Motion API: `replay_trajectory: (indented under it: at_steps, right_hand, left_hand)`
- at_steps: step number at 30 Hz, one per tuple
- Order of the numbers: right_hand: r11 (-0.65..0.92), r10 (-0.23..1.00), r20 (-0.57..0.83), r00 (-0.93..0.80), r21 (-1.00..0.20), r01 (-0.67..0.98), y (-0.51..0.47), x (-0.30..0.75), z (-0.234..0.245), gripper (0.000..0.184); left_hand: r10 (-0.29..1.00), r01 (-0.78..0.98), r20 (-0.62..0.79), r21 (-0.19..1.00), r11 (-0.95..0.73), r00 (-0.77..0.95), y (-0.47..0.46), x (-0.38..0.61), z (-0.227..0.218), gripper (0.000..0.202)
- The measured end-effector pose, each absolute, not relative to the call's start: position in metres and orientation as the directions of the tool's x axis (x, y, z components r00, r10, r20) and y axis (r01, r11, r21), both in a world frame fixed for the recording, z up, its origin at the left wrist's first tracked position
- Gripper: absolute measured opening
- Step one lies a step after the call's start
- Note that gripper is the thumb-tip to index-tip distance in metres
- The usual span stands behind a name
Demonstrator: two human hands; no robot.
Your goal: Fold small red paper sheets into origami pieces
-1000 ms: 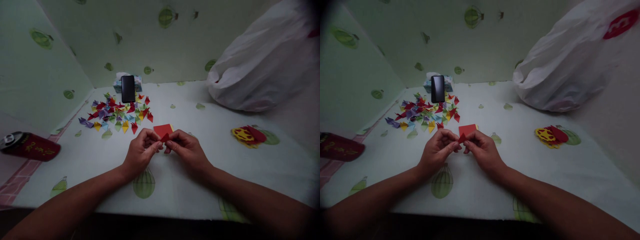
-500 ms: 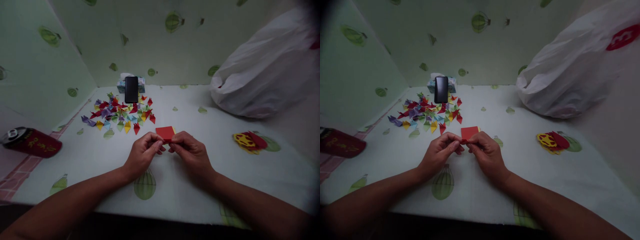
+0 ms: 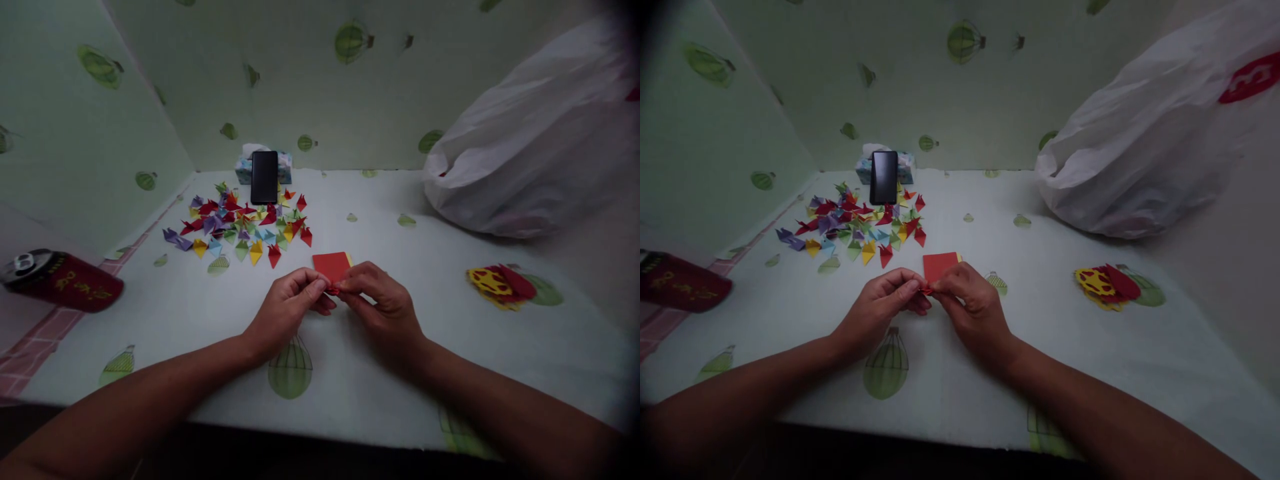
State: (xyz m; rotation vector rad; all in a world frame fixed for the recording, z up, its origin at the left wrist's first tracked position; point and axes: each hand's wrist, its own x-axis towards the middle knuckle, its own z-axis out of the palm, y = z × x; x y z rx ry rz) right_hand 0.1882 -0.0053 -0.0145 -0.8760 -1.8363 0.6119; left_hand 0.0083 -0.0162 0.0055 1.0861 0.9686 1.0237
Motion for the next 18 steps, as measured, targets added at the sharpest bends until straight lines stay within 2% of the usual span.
replay_trajectory:
  at_steps: [9,15,18]
  right_hand:
    - [0.646,0.764,0.576,-0.292,-0.685,0.337,-0.0058,0.1887,-0.0116,0.017]
    - [0.693,0.721,0.631,-0.287,-0.642,0.328,-0.0034,0.1899,-0.0147,0.018]
    - [0.691,0.722,0.629,-0.288,-0.644,0.327,-0.0027,0.1898,-0.0154,0.019]
  left_hand:
    - [0.929,-0.309,-0.199,0.903,0.298,0.312,-0.0150,0.0092,0.0056,0.020]
    - [0.929,-0.232,-0.221,0.927,0.295,0.295,-0.0146,0.0084,0.0079,0.022]
    - [0.920,-0.267,-0.239,0.907,0.326,0.311,-0.0149,0.0080,0.0093,0.022]
